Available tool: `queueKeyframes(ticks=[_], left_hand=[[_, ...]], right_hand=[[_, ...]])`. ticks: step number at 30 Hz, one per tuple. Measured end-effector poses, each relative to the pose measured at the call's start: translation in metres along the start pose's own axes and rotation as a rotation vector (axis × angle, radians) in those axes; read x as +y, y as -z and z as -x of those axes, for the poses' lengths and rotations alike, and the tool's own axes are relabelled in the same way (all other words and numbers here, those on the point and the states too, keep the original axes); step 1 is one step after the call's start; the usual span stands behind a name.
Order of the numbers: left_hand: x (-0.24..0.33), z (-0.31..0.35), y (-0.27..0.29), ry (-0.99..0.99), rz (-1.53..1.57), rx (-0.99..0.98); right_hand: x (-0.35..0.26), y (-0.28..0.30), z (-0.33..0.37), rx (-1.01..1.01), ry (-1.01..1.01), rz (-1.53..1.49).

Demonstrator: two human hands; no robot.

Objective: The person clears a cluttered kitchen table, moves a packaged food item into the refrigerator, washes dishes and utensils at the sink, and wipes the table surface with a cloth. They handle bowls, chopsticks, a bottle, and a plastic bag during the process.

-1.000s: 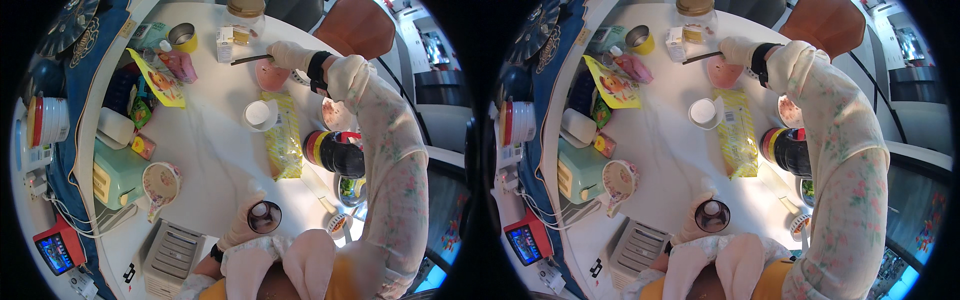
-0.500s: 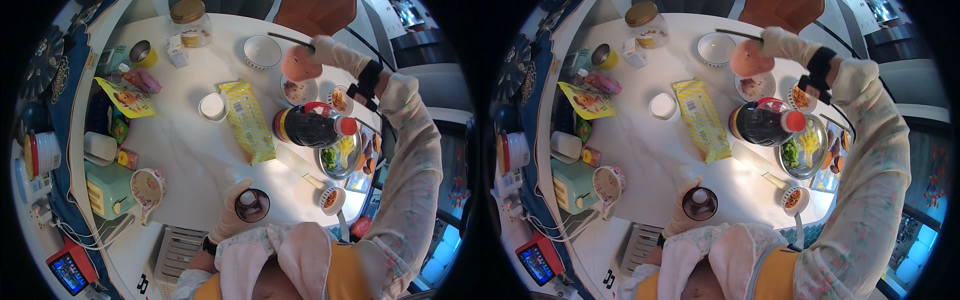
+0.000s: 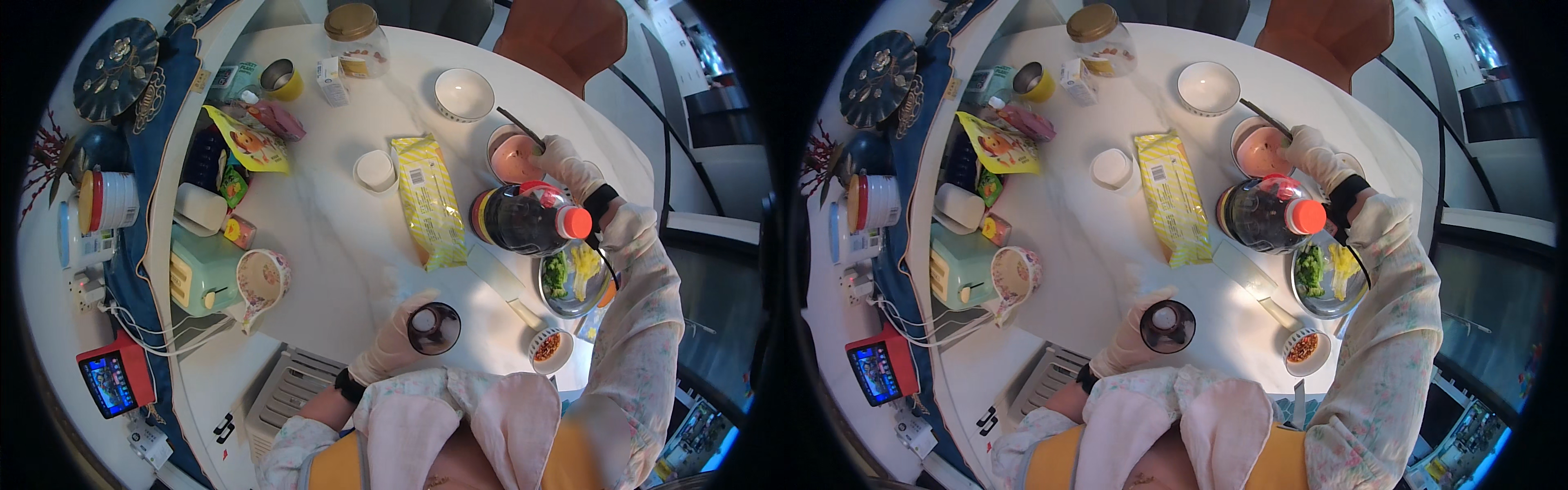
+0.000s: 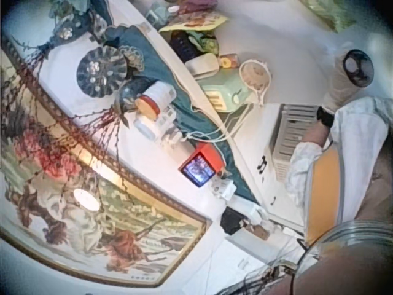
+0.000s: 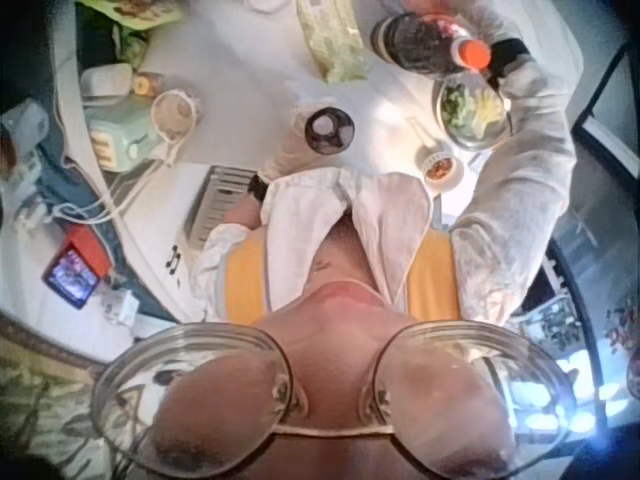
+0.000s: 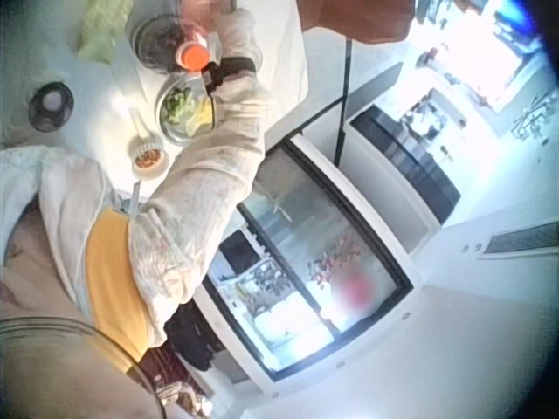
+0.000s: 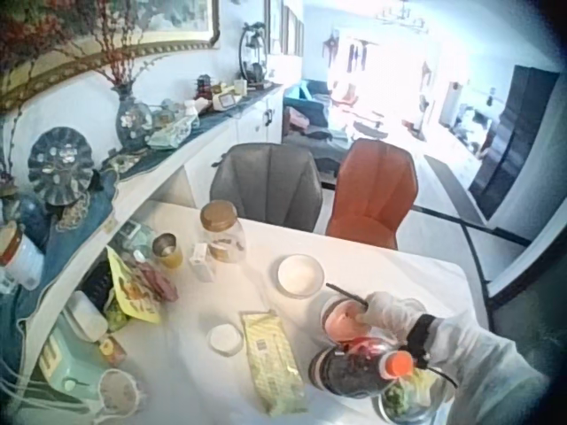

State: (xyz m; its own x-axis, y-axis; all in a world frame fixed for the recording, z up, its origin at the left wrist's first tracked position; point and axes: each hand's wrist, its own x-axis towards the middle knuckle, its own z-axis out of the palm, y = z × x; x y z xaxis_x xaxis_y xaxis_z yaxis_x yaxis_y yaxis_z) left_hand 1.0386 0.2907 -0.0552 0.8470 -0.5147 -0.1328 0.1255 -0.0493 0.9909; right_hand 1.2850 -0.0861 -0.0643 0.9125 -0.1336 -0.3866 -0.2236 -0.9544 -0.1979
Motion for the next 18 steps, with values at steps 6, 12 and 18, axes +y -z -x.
queueKeyframes(ticks=[6, 12, 18], left_hand=[[-0.004, -0.002, -0.005, -0.022, 0.064, 0.022], [-0.005, -0.001, -0.002, -0.055, -0.048, 0.055], [-0.004, 0.000, -0.001, -0.032, -0.018, 0.042]], right_hand=[[-0.005, -0.005, 0.002, 0.073, 0.102, 0.039], [-0.018, -0.008, 0.001, 0.163, 0.133, 0.076], [-0.016, -0.011, -0.003, 0.132, 0.100, 0.001]])
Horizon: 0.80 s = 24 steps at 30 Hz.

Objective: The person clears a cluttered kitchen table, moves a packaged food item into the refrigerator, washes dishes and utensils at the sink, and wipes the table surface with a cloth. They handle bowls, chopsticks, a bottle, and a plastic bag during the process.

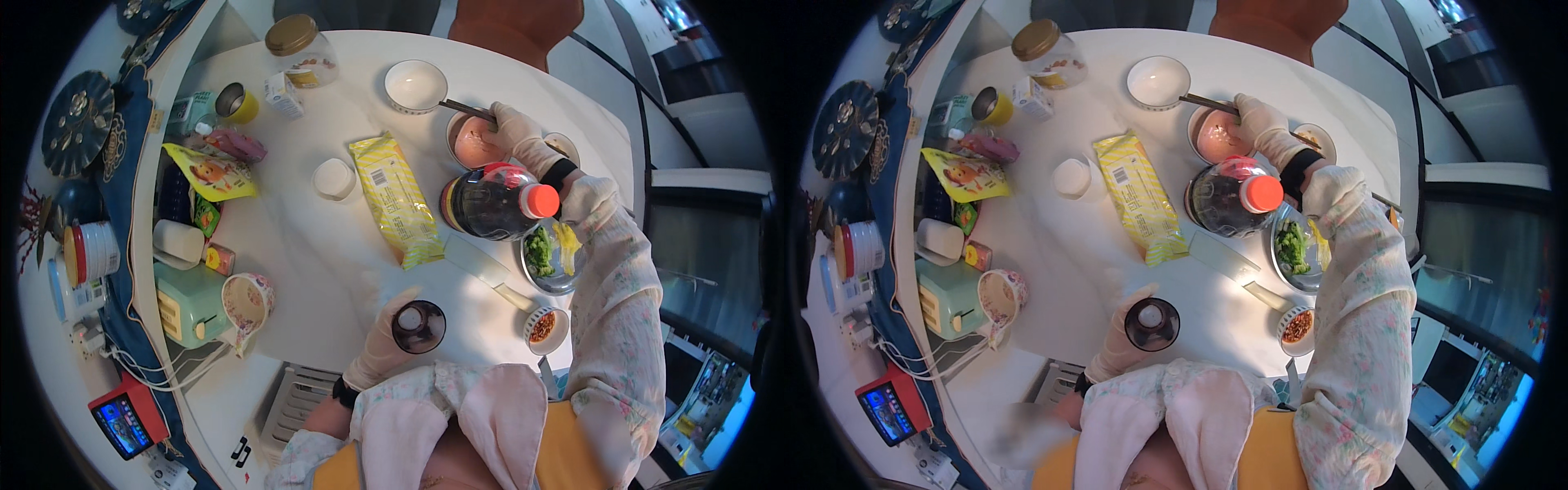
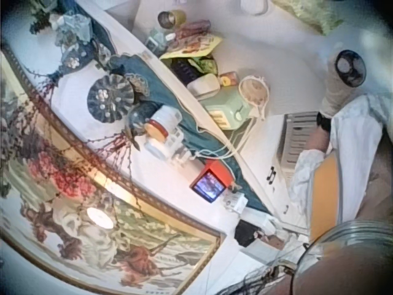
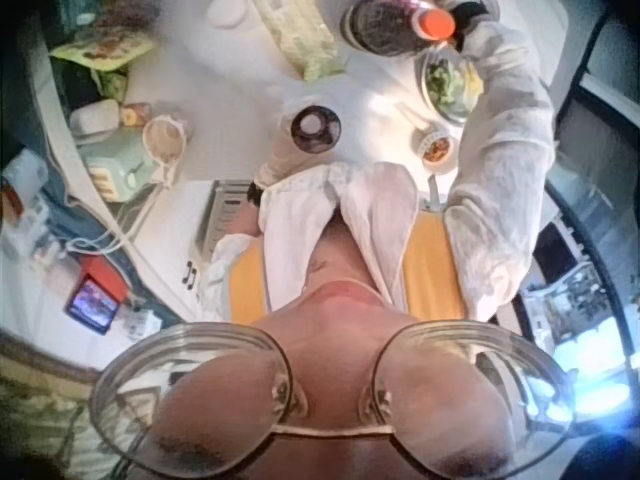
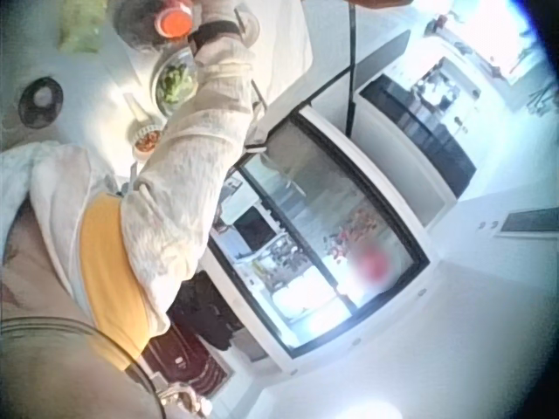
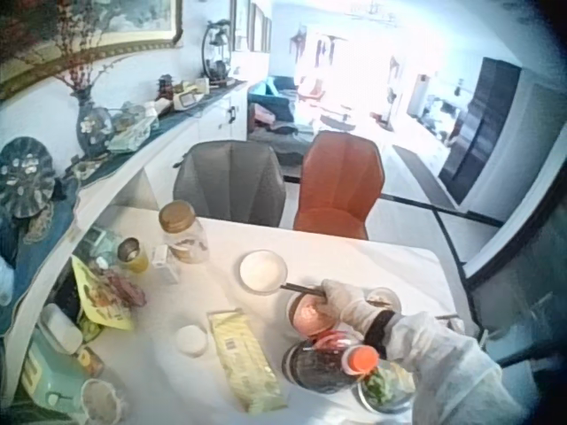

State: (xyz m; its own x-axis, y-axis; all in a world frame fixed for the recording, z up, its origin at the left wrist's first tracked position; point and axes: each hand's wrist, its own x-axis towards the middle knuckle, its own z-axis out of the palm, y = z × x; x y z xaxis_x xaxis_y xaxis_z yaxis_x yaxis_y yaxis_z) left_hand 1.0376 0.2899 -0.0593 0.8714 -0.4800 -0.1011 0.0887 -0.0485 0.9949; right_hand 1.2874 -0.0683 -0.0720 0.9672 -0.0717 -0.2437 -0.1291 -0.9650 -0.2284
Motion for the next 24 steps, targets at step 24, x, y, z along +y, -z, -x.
queueKeyframes(ticks=[24], left_hand=[[0.009, 0.005, 0.011, -0.067, -0.044, -0.083]], right_hand=[[0.042, -0.054, -0.006, -0.134, -0.163, -0.998]])
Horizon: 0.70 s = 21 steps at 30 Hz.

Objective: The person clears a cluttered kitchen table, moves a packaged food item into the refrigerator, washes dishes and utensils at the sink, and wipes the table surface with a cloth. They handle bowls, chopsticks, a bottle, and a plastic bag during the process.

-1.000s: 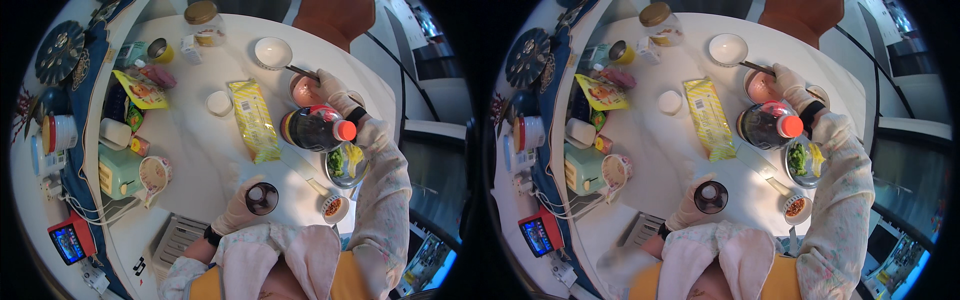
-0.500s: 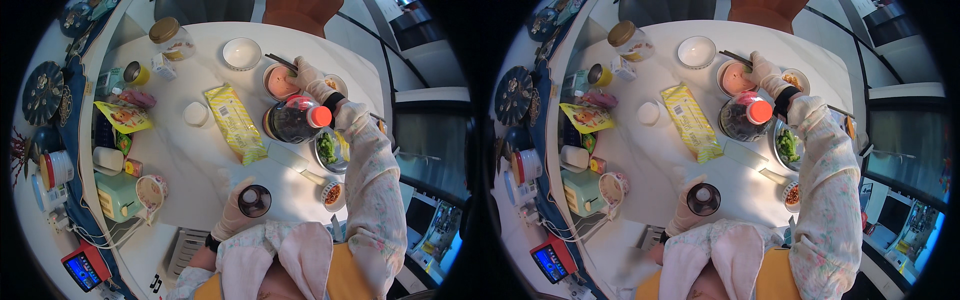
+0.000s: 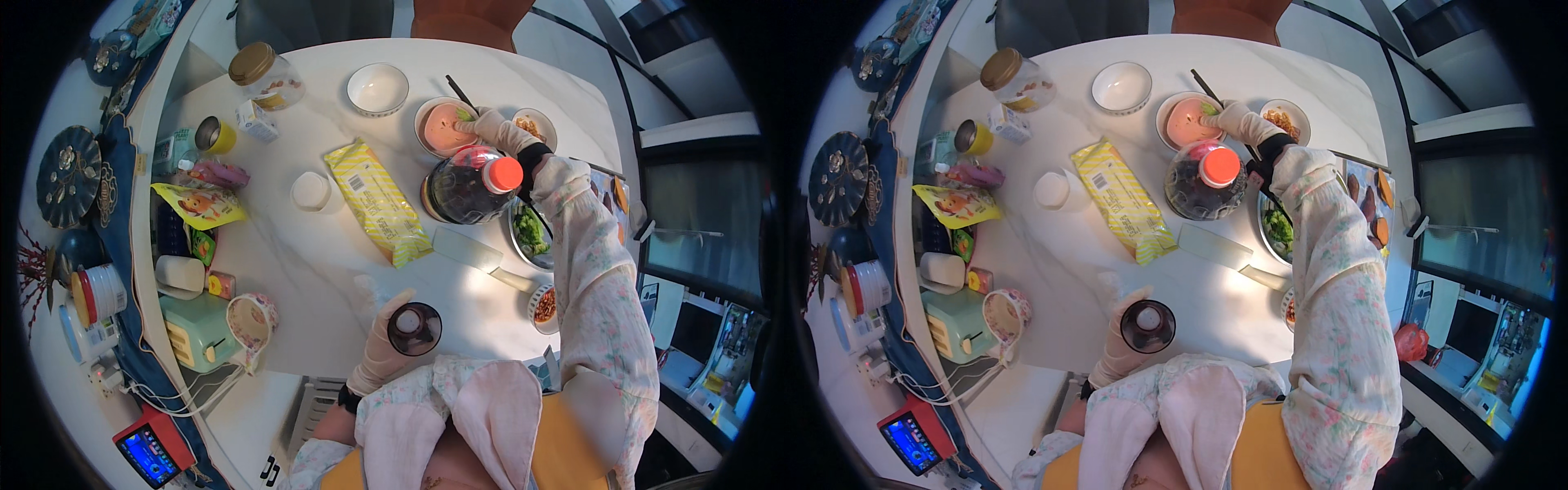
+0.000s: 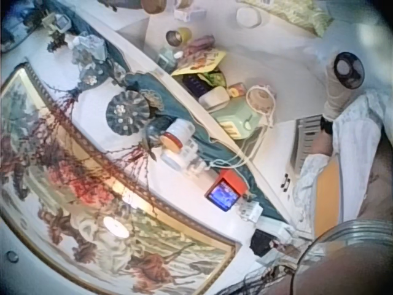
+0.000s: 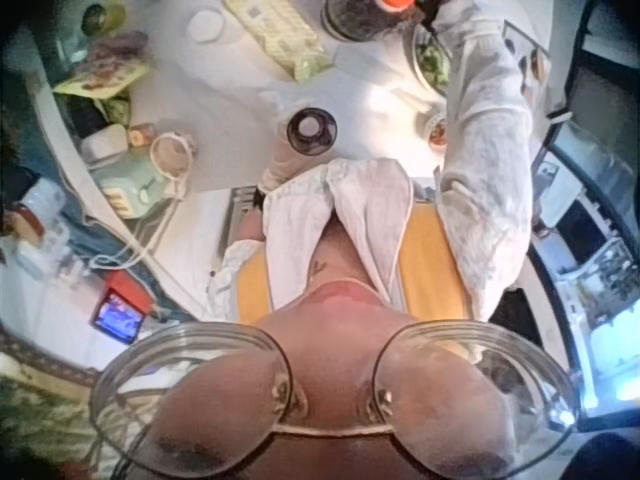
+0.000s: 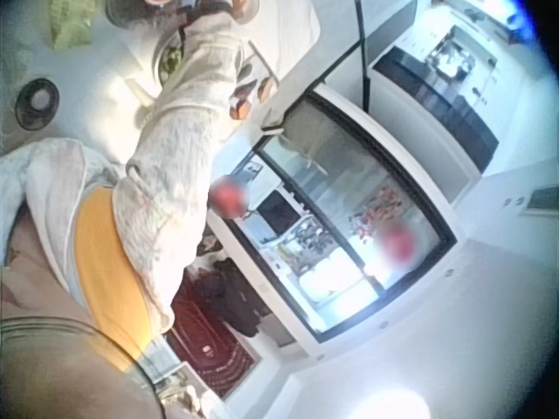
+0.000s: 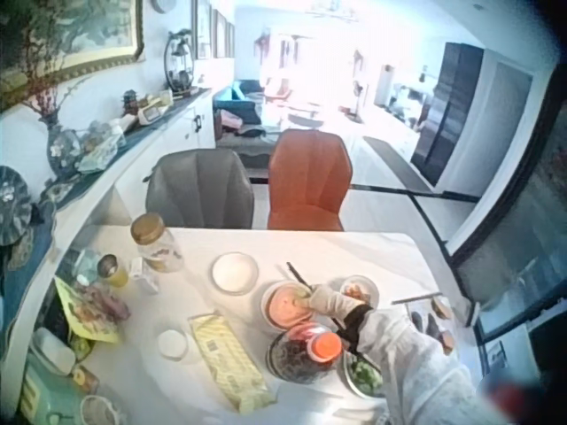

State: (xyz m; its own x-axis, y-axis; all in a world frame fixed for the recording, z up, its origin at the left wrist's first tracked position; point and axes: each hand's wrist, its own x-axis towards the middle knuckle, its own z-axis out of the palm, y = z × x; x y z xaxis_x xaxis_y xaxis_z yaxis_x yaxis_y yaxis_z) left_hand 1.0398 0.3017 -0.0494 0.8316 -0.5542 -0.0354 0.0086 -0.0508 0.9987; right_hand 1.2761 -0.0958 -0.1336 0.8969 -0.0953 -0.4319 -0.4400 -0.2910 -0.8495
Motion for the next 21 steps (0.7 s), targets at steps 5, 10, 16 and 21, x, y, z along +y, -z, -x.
queueKeyframes(ticks=[5, 10, 16, 21], left_hand=[[0.000, 0.001, -0.001, 0.056, 0.000, -0.013], [0.005, 0.000, -0.013, -0.062, -0.110, -0.023], [0.041, -0.003, -0.053, -0.057, -0.032, -0.170], [0.075, -0.006, -0.129, -0.124, -0.119, -0.266]], right_hand=[[-0.027, 0.018, 0.022, 0.213, 0.030, 0.054], [-0.079, 0.058, 0.079, 0.335, 0.095, -0.012], [-0.095, 0.111, 0.222, 0.361, 0.013, 0.027], [-0.020, 0.141, 0.369, 0.485, -0.051, -0.143]])
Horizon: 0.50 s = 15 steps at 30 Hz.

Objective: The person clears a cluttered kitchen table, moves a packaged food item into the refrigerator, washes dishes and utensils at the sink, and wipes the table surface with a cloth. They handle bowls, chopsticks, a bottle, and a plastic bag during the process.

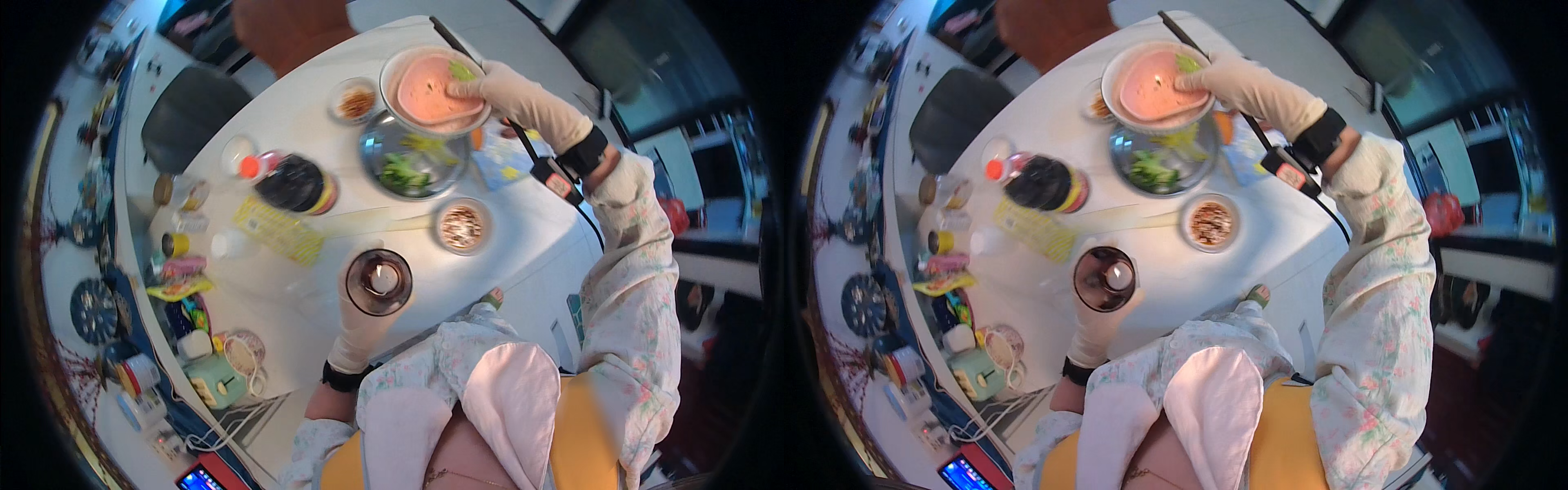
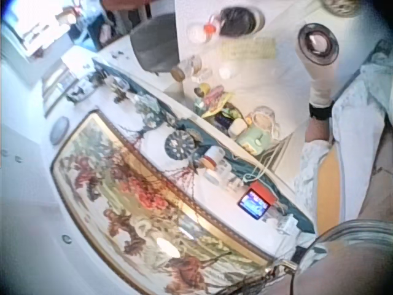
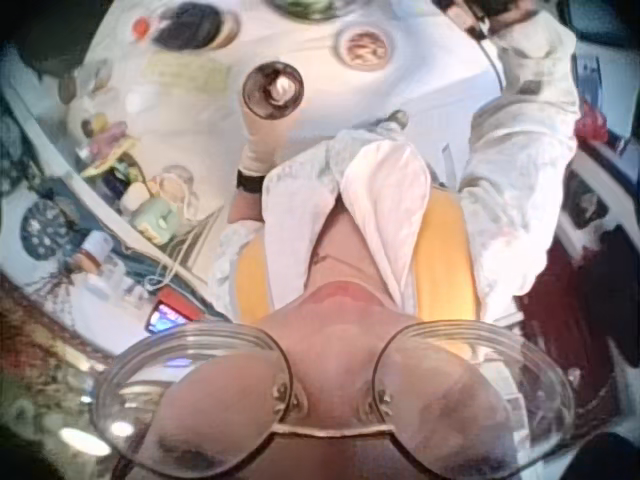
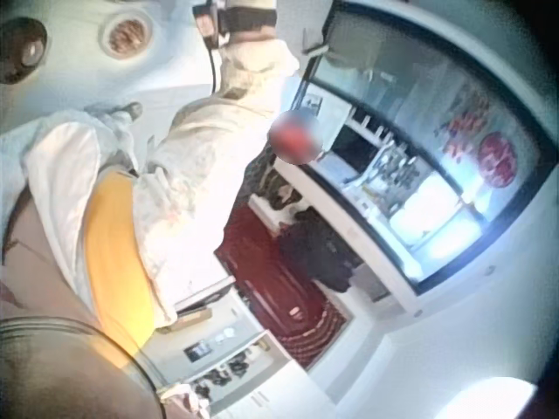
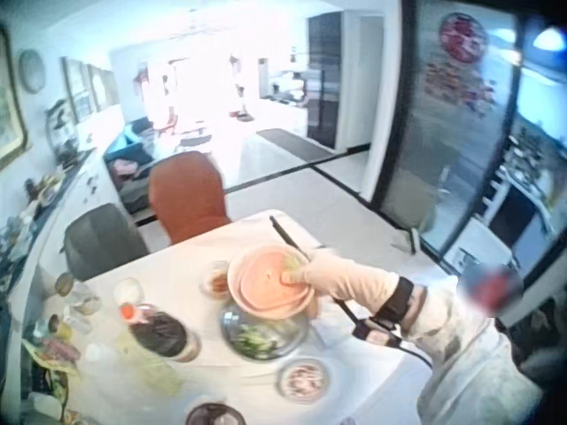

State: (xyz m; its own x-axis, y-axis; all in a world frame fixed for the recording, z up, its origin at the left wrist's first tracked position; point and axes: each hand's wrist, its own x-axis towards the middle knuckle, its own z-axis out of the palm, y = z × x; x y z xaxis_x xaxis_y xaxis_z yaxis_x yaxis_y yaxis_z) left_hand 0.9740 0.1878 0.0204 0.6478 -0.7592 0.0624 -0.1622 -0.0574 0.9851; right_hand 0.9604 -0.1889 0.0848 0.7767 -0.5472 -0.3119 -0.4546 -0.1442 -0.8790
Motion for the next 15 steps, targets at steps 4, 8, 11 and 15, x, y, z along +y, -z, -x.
queueKeyframes(ticks=[4, 8, 11, 15], left_hand=[[0.037, -0.021, -0.088, 0.113, -0.070, -0.138], [0.082, -0.022, -0.217, -0.211, -0.105, -0.274], [0.109, -0.020, -0.333, -0.225, -0.075, -0.356], [0.127, -0.033, -0.472, -0.300, -0.005, -0.579]], right_hand=[[0.089, 0.100, 0.112, 0.052, -0.011, -0.077], [0.184, 0.195, 0.230, 0.159, -0.139, -0.132], [0.259, 0.256, 0.314, 0.263, -0.146, -0.144], [0.344, 0.324, 0.398, 0.497, -0.349, -0.183]])
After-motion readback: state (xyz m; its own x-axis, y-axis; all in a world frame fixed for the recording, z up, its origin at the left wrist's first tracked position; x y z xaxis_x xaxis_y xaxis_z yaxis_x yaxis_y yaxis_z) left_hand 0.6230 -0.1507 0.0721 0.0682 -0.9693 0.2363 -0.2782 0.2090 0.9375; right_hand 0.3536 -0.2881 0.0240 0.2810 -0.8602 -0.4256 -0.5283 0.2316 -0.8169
